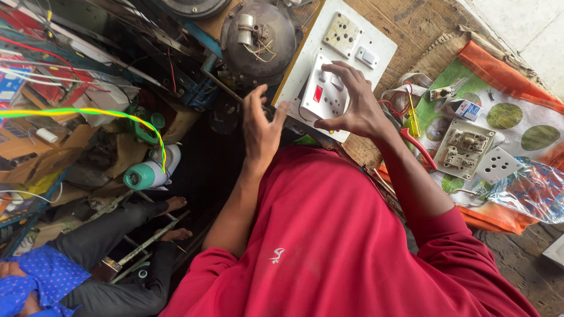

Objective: The person sits at a workbench assembling and wiring electrical switch and socket boards. They strip and twist wire ends by hand, connect wires to terminals on switch board components, tighten terminals with a screwdriver, use pliers on the wiring, and fit the assembled boards into white faceplates, setting finished boards aside on the bench.

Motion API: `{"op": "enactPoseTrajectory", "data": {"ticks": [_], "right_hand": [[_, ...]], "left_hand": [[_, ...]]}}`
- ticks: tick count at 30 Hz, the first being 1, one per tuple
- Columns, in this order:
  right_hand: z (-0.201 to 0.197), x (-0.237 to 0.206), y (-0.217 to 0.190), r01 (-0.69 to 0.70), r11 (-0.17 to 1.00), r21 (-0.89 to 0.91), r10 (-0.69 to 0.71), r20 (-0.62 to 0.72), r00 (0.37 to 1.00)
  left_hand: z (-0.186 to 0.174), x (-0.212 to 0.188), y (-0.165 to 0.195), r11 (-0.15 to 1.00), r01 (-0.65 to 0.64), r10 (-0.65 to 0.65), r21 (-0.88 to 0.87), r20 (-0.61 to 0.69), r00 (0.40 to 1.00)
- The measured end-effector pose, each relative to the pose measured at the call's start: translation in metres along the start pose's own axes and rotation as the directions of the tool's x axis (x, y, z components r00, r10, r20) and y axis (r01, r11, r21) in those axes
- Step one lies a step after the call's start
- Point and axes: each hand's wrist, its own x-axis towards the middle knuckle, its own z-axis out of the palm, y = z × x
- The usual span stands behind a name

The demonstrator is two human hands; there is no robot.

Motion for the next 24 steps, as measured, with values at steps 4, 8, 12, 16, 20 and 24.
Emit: {"op": "enactPoseTrajectory", "data": {"ticks": [4, 8, 12, 16, 20, 24], "right_hand": [[0.001, -0.005, -0.005, 0.012, 0.998, 0.066, -0.007, -0.075, 0.997], [-0.013, -0.01, -0.004, 0.0, 0.947, 0.322, 0.038, -0.111, 0.993], [-0.017, -0.013, 0.002, 0.089, 0.974, 0.206, -0.047, -0.2, 0.979], [-0.01, -0.015, 0.009, 0.127, 0.967, 0.222, -0.066, -0.26, 0.963], [0.0, -0.019, 0.012, 0.132, 0.936, 0.327, -0.076, -0.178, 0.981], [0.003, -0.027, 0.011, 0.13, 0.924, 0.36, -0.074, -0.166, 0.983]], "left_hand": [[0.006, -0.002, -0.003, 0.943, -0.269, 0.278, 0.195, -0.021, 0.96], [0.018, 0.007, -0.006, 0.926, -0.358, 0.334, 0.116, 0.186, 0.924], [0.031, 0.026, -0.01, 0.931, -0.323, 0.36, -0.171, 0.273, 0.892], [0.035, 0.036, -0.014, 0.922, -0.292, 0.362, -0.255, 0.3, 0.882], [0.04, 0.04, -0.013, 0.906, -0.419, 0.416, -0.054, 0.29, 0.862], [0.047, 0.042, -0.007, 0.922, -0.386, 0.384, -0.024, 0.184, 0.905]]}}
